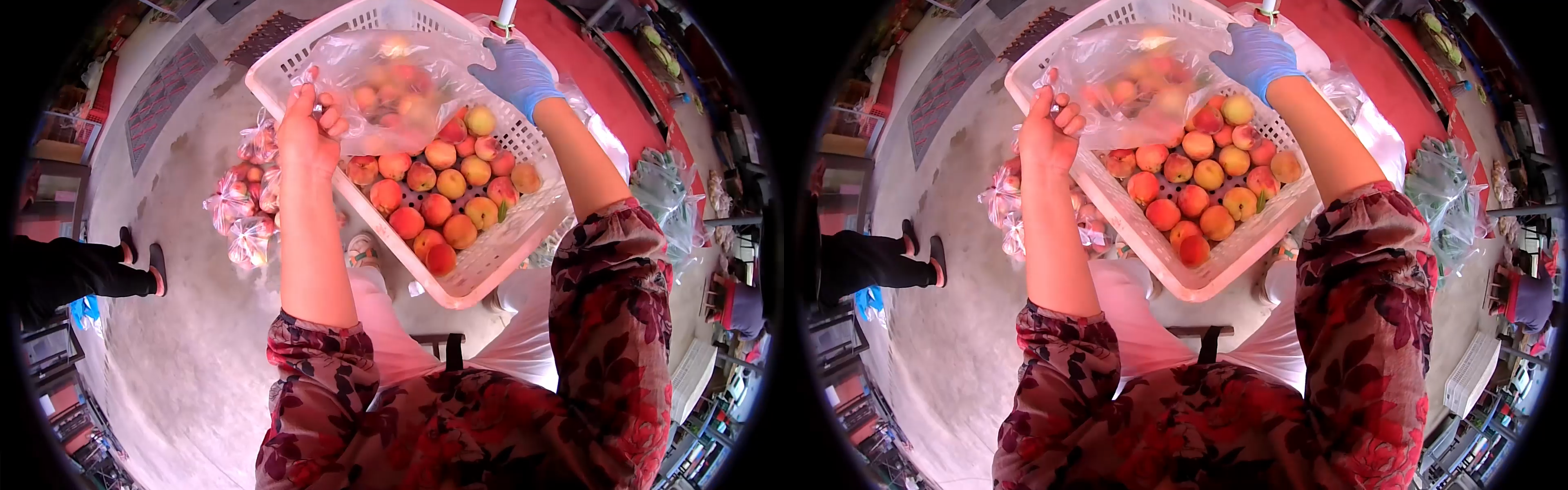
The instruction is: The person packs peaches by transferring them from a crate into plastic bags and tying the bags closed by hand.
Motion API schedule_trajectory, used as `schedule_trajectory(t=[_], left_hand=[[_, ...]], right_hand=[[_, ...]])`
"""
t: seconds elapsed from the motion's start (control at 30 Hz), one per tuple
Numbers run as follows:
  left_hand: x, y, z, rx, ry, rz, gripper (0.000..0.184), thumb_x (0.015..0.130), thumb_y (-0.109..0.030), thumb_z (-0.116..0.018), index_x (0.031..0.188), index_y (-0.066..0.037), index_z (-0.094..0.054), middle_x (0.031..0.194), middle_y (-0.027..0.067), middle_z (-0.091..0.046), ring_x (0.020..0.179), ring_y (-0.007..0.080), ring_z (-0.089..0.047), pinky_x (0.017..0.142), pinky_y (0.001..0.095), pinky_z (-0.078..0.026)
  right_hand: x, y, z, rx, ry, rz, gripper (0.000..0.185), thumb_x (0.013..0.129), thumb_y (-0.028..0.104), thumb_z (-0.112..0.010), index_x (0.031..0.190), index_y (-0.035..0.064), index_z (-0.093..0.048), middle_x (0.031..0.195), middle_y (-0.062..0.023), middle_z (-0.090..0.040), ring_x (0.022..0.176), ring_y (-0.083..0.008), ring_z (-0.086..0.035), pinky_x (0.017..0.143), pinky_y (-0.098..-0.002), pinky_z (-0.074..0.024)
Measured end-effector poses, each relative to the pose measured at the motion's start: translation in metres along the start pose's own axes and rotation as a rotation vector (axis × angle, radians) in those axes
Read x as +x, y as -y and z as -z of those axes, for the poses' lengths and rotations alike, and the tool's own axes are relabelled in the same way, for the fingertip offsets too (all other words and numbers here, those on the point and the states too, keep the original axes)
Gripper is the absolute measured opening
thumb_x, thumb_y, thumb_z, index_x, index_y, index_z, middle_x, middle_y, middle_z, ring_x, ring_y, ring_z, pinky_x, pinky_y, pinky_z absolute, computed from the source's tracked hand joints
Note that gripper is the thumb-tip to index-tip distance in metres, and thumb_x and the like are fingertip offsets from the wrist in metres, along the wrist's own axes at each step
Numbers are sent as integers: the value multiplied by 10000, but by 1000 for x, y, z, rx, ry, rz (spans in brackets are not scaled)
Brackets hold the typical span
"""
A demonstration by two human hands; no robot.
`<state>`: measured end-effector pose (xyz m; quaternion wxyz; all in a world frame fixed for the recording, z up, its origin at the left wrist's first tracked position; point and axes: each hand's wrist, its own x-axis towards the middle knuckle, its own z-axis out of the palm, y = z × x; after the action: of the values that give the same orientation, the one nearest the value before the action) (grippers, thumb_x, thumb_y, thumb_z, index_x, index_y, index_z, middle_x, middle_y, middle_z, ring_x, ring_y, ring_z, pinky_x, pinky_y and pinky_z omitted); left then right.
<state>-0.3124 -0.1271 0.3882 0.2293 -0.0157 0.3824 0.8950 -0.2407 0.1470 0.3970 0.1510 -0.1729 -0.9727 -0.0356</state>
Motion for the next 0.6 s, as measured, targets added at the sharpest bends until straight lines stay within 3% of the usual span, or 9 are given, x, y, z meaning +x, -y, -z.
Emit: schedule_trajectory(t=[0.03, 0.13, 0.2, 0.27, 0.37, 0.47, 0.57, 0.6], left_hand=[[5, 1, 3, 2, -2, -9, 222, 929, -175, -409, 1121, -108, -498, 700, 1, -450, 513, 85, -301, 450, 221, -261], [27, -6, 8, 11, -48, -62, 240, 930, -162, -399, 1146, -116, -490, 701, 3, -451, 513, 86, -298, 449, 221, -258], [35, -4, 9, 16, -131, -98, 240, 930, -152, -390, 1144, -112, -490, 701, 5, -451, 513, 87, -298, 448, 222, -255], [43, -4, 10, -6, -129, -110, 231, 927, -144, -391, 1132, -107, -490, 698, 7, -450, 512, 87, -297, 447, 223, -254], [51, 1, 13, -26, -169, -92, 212, 921, -135, -397, 1109, -96, -488, 694, 9, -449, 511, 88, -295, 444, 225, -254], [53, 1, 16, -48, -155, -86, 196, 914, -124, -406, 1087, -86, -492, 689, 10, -449, 507, 87, -295, 439, 226, -255], [54, -1, 19, -67, -167, -62, 198, 908, -116, -414, 1081, -77, -503, 683, 11, -450, 500, 87, -294, 434, 226, -257], [54, -1, 19, -74, -180, -53, 201, 907, -114, -416, 1082, -75, -507, 681, 12, -451, 498, 86, -294, 433, 226, -258]], right_hand=[[-5, 12, 21, -63, -123, -24, 336, 749, 368, -564, 852, 51, -604, 846, -163, -610, 787, -320, -601, 689, -404, -482], [-20, 34, 44, 4, 64, 208, 330, 782, 370, -557, 871, 54, -595, 800, -185, -571, 788, -319, -587, 658, -404, -471], [-39, 54, 32, 147, 479, 475, 308, 785, 334, -555, 804, 27, -573, 739, -202, -556, 752, -318, -582, 640, -404, -467], [-42, 69, 0, -50, 946, 626, 209, 787, 239, -544, 848, 45, -592, 777, -164, -578, 735, -320, -588, 620, -393, -468], [-58, 51, -109, -596, 151, 789, 280, 709, 256, -614, 935, 92, -629, 968, -129, -577, 904, -332, -559, 674, -459, -466], [-44, 40, -156, -496, 424, 832, 371, 660, 234, -659, 998, 88, -616, 1077, -115, -531, 993, -366, -506, 652, -473, -463], [-41, 32, -186, -377, 285, 744, 327, 650, 210, -659, 943, 69, -626, 960, -115, -570, 929, -281, -552, 649, -404, -470], [-38, 32, -180, -188, 432, 694, 280, 670, 207, -639, 912, 66, -630, 915, -117, -583, 887, -267, -567, 643, -385, -470]])
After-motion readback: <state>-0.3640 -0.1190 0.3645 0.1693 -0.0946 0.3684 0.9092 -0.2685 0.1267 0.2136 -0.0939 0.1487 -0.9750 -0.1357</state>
